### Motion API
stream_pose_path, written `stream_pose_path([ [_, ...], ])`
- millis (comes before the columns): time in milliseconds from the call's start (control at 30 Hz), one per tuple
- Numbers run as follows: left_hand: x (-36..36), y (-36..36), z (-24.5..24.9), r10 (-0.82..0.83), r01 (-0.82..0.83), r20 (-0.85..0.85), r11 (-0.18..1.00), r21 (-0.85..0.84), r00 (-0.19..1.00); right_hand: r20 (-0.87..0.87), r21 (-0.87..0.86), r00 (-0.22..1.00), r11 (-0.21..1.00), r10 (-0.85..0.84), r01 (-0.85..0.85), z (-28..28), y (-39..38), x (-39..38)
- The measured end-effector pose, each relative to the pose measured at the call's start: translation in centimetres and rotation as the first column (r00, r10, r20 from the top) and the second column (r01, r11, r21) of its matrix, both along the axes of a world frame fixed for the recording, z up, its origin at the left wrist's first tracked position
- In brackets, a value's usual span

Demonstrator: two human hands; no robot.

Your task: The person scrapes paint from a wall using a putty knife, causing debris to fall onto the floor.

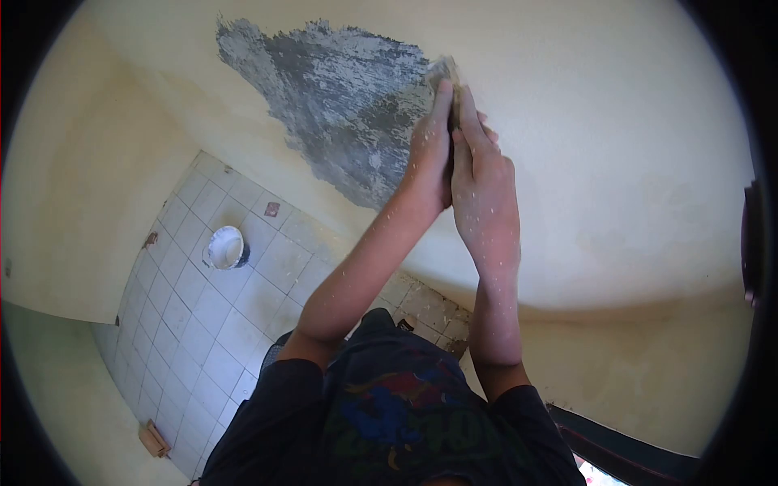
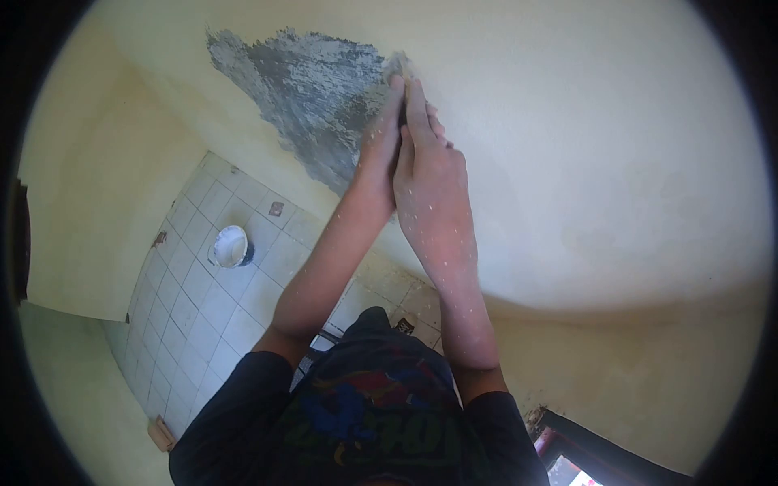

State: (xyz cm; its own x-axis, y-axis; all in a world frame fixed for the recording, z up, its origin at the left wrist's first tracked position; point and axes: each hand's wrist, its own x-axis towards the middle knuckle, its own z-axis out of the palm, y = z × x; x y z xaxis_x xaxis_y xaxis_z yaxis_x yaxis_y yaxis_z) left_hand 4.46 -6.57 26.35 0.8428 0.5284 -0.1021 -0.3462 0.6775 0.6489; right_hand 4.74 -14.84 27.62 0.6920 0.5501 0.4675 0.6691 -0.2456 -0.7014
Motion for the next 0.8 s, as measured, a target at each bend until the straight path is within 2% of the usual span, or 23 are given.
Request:
stream_pose_path([
  [67, 0.1, -0.9, -0.6, 0.030, -0.030, -0.058, 1.000, 0.010, 0.998, 0.034, 0.059, 0.999, 0.998, 0.012, -0.014, -0.6, 0.4, 0.2],
  [167, 0.9, 1.4, 0.6, 0.074, -0.075, 0.018, 0.992, 0.097, 0.997, -0.006, 0.060, 0.999, 0.998, -0.035, 0.035, -0.1, 1.4, 0.3],
  [200, 0.9, 2.4, 1.3, 0.042, -0.049, 0.117, 0.997, 0.056, 0.992, -0.056, 0.027, 0.998, 0.999, 0.028, -0.027, 1.5, 2.0, 0.5],
  [233, 0.6, 2.3, 1.6, 0.041, -0.048, 0.121, 0.997, 0.057, 0.992, -0.099, 0.006, 0.991, 0.996, 0.088, -0.088, 2.7, 2.5, 0.7],
  [267, 0.1, 2.1, 2.0, 0.047, -0.056, 0.130, 0.996, 0.065, 0.990, 0.032, 0.065, 0.996, 0.994, 0.089, -0.091, 2.2, 2.7, 0.6],
  [333, -0.5, 1.4, 2.0, 0.060, -0.072, 0.152, 0.995, 0.076, 0.987, 0.108, 0.096, 0.993, 0.994, 0.038, -0.048, 0.3, 2.0, 0.4],
  [400, 0.2, 0.1, 0.5, -0.047, 0.046, -0.056, 0.999, -0.013, 0.997, 0.187, 0.122, 0.982, 0.992, -0.005, -0.018, -0.4, 1.1, 0.1],
  [467, 0.7, 0.8, 0.1, -0.048, 0.048, 0.009, 0.999, 0.001, 0.999, -0.002, 0.026, 0.998, 0.998, -0.056, 0.056, -0.6, 0.6, -0.1],
  [500, 0.8, 0.8, -0.1, -0.073, 0.072, 0.048, 0.997, 0.020, 0.996, 0.007, 0.007, 0.999, 0.999, -0.050, 0.050, 0.1, 0.7, -0.2],
  [567, 1.0, 1.1, 0.1, -0.085, 0.089, 0.084, 0.995, -0.044, 0.993, -0.042, -0.063, 0.999, 0.998, -0.021, 0.018, 2.1, 0.9, -0.5],
  [667, 0.5, 0.6, 0.3, -0.083, 0.092, 0.144, 0.994, -0.059, 0.986, 0.062, -0.080, 0.996, 0.994, -0.067, 0.072, 1.3, 0.5, -0.9],
  [700, 0.2, 0.0, 0.4, -0.076, 0.082, 0.091, 0.995, -0.056, 0.993, 0.071, -0.081, 0.995, 0.994, -0.068, 0.073, 1.0, 0.7, -0.6],
  [767, 0.2, 0.3, 1.0, -0.068, 0.070, 0.043, 0.996, -0.054, 0.997, 0.221, 0.012, 0.972, 0.997, -0.083, 0.083, 0.3, 1.2, 0.1],
  [800, 0.2, 1.1, 1.8, -0.045, 0.051, 0.145, 0.998, -0.037, 0.988, 0.215, 0.002, 0.973, 0.996, -0.086, 0.088, 1.1, 1.5, 0.0],
])
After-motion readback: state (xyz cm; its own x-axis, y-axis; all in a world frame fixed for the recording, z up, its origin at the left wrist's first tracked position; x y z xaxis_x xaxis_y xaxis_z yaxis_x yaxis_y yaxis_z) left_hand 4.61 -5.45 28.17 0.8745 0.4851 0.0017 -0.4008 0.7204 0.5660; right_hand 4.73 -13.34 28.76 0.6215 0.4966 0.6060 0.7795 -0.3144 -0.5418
